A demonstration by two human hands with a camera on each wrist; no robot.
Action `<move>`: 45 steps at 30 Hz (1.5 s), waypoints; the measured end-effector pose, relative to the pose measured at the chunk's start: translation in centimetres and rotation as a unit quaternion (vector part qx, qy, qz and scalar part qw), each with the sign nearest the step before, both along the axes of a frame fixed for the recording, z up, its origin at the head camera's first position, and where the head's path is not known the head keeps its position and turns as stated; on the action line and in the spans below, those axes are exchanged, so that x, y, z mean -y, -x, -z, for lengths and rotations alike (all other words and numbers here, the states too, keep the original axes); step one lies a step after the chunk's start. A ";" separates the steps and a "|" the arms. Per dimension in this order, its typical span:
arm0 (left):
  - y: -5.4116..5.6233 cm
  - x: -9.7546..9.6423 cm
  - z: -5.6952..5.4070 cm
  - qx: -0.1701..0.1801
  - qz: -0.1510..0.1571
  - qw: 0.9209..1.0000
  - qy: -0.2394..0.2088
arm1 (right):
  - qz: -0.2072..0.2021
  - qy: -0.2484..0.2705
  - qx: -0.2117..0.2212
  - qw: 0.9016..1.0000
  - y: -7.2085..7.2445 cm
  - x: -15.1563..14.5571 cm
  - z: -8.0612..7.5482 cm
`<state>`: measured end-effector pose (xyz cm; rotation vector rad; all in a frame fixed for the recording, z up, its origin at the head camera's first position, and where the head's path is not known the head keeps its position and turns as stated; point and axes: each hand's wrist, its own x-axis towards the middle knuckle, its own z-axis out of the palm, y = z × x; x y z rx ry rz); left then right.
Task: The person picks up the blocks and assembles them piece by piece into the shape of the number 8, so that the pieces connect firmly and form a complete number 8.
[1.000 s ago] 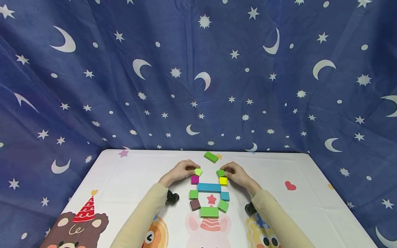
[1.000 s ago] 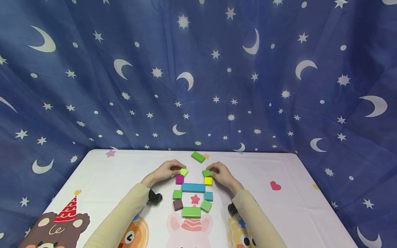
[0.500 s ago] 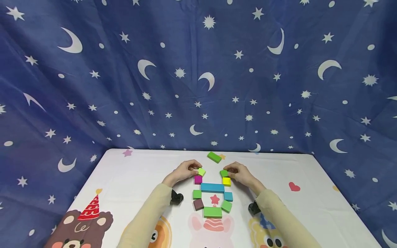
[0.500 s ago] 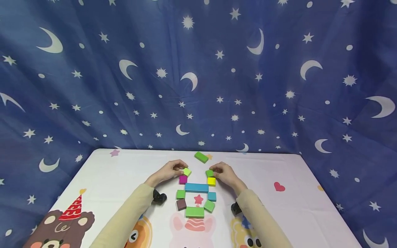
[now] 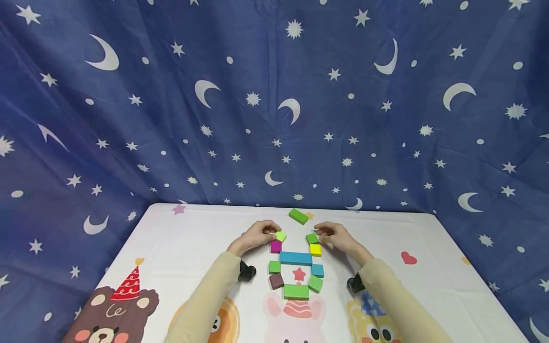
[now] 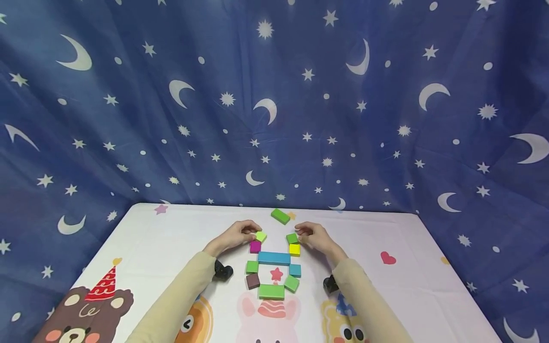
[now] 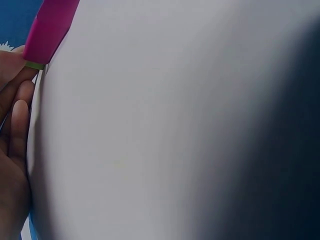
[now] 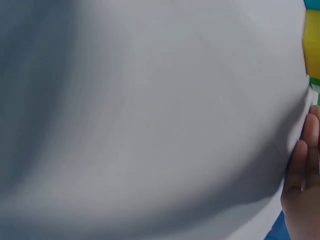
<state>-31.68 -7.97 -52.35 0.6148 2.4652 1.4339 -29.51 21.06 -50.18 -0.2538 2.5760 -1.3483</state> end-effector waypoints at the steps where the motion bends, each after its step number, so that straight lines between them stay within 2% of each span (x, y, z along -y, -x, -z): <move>1: 0.0 0.1 0.0 0.000 -0.001 1.000 0.002 | 0.003 -0.002 0.003 1.000 0.2 0.0 -0.2; 6: 0.1 0.2 0.0 -0.002 0.001 1.000 0.003 | -0.009 -0.023 -0.011 1.000 1.0 0.0 -1.1; 14: 0.1 0.2 -0.1 0.000 0.003 1.000 -0.001 | 0.000 -0.047 -0.028 0.999 2.7 0.9 -3.2; 19: 0.1 0.2 0.0 0.007 0.001 1.000 -0.007 | -0.002 -0.074 -0.046 0.996 3.6 1.8 -3.8; 24: 0.1 0.1 0.1 0.005 0.003 1.000 -0.001 | 0.007 -0.090 -0.051 0.995 4.4 2.8 -3.7; 32: 0.1 0.3 -0.1 0.018 -0.003 1.000 -0.002 | 0.029 -0.104 -0.038 0.993 5.6 4.1 -2.5; 45: 0.0 0.3 -0.2 0.011 -0.002 1.000 -0.002 | 0.076 -0.167 -0.006 0.983 6.2 6.1 -1.4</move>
